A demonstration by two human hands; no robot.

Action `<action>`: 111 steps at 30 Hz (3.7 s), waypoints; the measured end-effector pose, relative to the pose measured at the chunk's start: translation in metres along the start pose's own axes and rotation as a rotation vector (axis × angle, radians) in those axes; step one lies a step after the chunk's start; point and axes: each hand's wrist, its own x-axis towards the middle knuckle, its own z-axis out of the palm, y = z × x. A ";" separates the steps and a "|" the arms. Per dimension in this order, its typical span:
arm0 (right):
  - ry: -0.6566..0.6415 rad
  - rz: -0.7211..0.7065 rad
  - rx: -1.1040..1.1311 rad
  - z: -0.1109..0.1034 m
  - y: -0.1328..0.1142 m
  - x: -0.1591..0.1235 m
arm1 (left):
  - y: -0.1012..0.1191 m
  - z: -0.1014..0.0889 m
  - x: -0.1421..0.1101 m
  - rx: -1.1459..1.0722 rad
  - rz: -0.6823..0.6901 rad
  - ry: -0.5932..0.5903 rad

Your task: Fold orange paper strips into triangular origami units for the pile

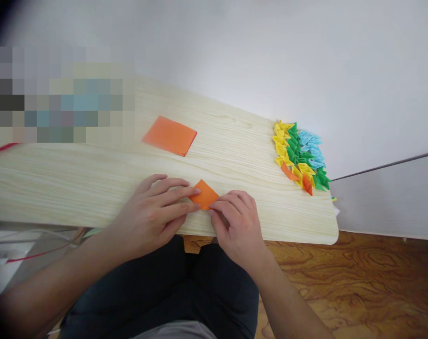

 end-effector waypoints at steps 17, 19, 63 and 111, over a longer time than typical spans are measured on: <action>0.067 0.244 -0.016 0.010 -0.006 0.014 | 0.002 -0.005 0.001 -0.037 0.002 0.032; 0.055 0.264 -0.033 0.009 -0.008 0.014 | 0.003 -0.008 0.002 -0.038 -0.017 0.009; 0.181 0.283 -0.082 0.012 -0.006 0.006 | 0.020 -0.010 0.000 0.121 -0.091 -0.081; 0.200 0.341 -0.190 0.002 0.009 0.011 | 0.049 0.004 0.015 0.056 -0.188 -0.007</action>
